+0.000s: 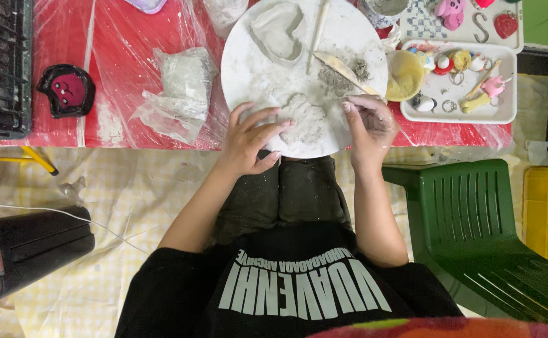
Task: The person presses and shapes a soft gray clay piece inside a flower-shaped mold on a plate, using a wooden stick to move and pack material, and presses the clay with their fingers to form the shape. They occasionally reposition the mold and add material from a pile on the plate.
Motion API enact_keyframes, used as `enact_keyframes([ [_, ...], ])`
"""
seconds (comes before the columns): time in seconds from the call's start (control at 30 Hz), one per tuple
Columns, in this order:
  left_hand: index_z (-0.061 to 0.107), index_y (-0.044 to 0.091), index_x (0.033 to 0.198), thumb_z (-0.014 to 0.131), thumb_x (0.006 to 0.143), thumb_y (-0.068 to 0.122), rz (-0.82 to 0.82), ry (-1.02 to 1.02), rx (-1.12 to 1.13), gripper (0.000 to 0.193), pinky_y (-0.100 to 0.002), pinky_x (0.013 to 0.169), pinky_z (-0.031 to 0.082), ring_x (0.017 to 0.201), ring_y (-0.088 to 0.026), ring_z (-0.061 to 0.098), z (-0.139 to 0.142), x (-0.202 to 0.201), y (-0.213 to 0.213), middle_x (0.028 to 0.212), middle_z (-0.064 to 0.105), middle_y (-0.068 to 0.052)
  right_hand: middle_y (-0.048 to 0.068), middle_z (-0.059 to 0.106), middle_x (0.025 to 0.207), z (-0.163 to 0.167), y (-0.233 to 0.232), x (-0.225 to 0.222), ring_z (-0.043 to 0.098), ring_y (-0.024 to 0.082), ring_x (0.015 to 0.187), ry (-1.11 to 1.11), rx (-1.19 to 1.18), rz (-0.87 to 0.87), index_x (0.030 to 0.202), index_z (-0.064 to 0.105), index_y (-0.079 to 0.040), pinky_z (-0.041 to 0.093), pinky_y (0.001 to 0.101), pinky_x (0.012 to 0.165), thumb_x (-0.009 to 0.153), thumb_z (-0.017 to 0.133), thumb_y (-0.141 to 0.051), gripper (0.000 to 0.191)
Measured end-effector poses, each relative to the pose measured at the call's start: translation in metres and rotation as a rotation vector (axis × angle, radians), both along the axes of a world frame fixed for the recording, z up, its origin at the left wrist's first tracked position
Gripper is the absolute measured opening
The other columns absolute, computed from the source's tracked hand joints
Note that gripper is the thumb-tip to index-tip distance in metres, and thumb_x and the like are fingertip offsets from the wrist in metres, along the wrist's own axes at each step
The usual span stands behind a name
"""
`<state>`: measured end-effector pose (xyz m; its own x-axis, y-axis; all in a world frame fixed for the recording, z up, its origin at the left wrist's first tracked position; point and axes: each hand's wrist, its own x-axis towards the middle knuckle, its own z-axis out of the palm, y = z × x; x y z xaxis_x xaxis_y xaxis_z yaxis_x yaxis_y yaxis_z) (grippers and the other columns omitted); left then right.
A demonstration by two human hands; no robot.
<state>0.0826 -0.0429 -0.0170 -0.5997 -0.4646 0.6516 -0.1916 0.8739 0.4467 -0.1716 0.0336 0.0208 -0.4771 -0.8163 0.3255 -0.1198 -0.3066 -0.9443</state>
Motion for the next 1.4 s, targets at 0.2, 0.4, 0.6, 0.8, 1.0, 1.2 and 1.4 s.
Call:
enact_keyframes([
  [0.2, 0.053, 0.019, 0.146, 0.056, 0.101, 0.044, -0.016, -0.026, -0.067, 0.052, -0.058, 0.125, 0.023, 0.142, -0.023, 0.054, -0.002, -0.001, -0.003, 0.136, 0.071, 0.004, 0.007, 0.068, 0.108, -0.002, -0.002, 0.0, 0.065, 0.012, 0.102, -0.006, -0.029, 0.017, 0.111, 0.069, 0.004, 0.053, 0.026, 0.093, 0.1, 0.071, 0.012, 0.014],
  [0.4, 0.043, 0.016, 0.155, 0.057, 0.102, 0.05, 0.005, -0.171, -0.03, 0.065, -0.061, 0.126, 0.019, 0.149, -0.024, 0.044, 0.019, -0.005, 0.013, 0.158, 0.053, -0.004, 0.007, 0.069, 0.109, -0.004, 0.001, 0.004, 0.066, 0.013, 0.102, -0.025, 0.007, 0.009, 0.11, 0.069, 0.004, 0.054, 0.0264, 0.093, 0.099, 0.071, 0.011, 0.014],
  [0.6, 0.045, 0.019, 0.158, 0.062, 0.102, 0.05, 0.017, -0.332, -0.102, 0.066, -0.062, 0.127, 0.019, 0.149, -0.019, 0.042, 0.03, -0.024, 0.027, 0.156, 0.052, 0.003, 0.007, 0.069, 0.109, -0.007, 0.002, 0.003, 0.067, 0.013, 0.102, -0.039, -0.002, 0.009, 0.111, 0.069, 0.004, 0.054, 0.0266, 0.093, 0.099, 0.071, 0.01, 0.014],
  [0.8, 0.049, 0.019, 0.156, 0.062, 0.101, 0.05, 0.065, -0.39, -0.155, 0.065, -0.063, 0.125, 0.02, 0.148, -0.018, 0.039, 0.028, -0.024, 0.032, 0.153, 0.053, 0.002, 0.007, 0.069, 0.109, -0.009, 0.002, 0.002, 0.066, 0.012, 0.102, -0.048, 0.008, -0.008, 0.111, 0.069, 0.003, 0.054, 0.0262, 0.092, 0.1, 0.071, 0.01, 0.013],
  [1.0, 0.052, 0.022, 0.155, 0.063, 0.1, 0.049, 0.161, -0.415, -0.238, 0.063, -0.063, 0.123, 0.02, 0.15, -0.019, 0.037, 0.021, -0.025, 0.042, 0.159, 0.047, 0.004, 0.007, 0.068, 0.109, -0.008, 0.006, 0.006, 0.066, 0.013, 0.102, -0.045, 0.009, 0.01, 0.111, 0.069, 0.004, 0.054, 0.0262, 0.093, 0.099, 0.072, 0.01, 0.014],
  [1.2, 0.053, 0.021, 0.154, 0.061, 0.105, 0.05, 0.236, -0.427, -0.222, 0.058, -0.063, 0.125, 0.018, 0.152, -0.02, 0.035, 0.019, -0.028, 0.052, 0.161, 0.045, 0.002, 0.007, 0.068, 0.11, -0.006, 0.005, 0.01, 0.066, 0.013, 0.102, -0.059, 0.0, 0.021, 0.11, 0.068, 0.004, 0.054, 0.0265, 0.093, 0.099, 0.071, 0.01, 0.014],
  [1.4, 0.035, 0.017, 0.16, 0.067, 0.104, 0.036, 0.199, -0.12, 0.071, 0.067, -0.064, 0.128, 0.019, 0.151, -0.023, 0.043, 0.022, -0.039, 0.051, 0.161, 0.046, -0.004, 0.008, 0.068, 0.11, -0.002, 0.008, 0.014, 0.066, 0.013, 0.103, -0.054, -0.001, 0.031, 0.11, 0.069, 0.004, 0.054, 0.0263, 0.093, 0.099, 0.071, 0.011, 0.013],
])
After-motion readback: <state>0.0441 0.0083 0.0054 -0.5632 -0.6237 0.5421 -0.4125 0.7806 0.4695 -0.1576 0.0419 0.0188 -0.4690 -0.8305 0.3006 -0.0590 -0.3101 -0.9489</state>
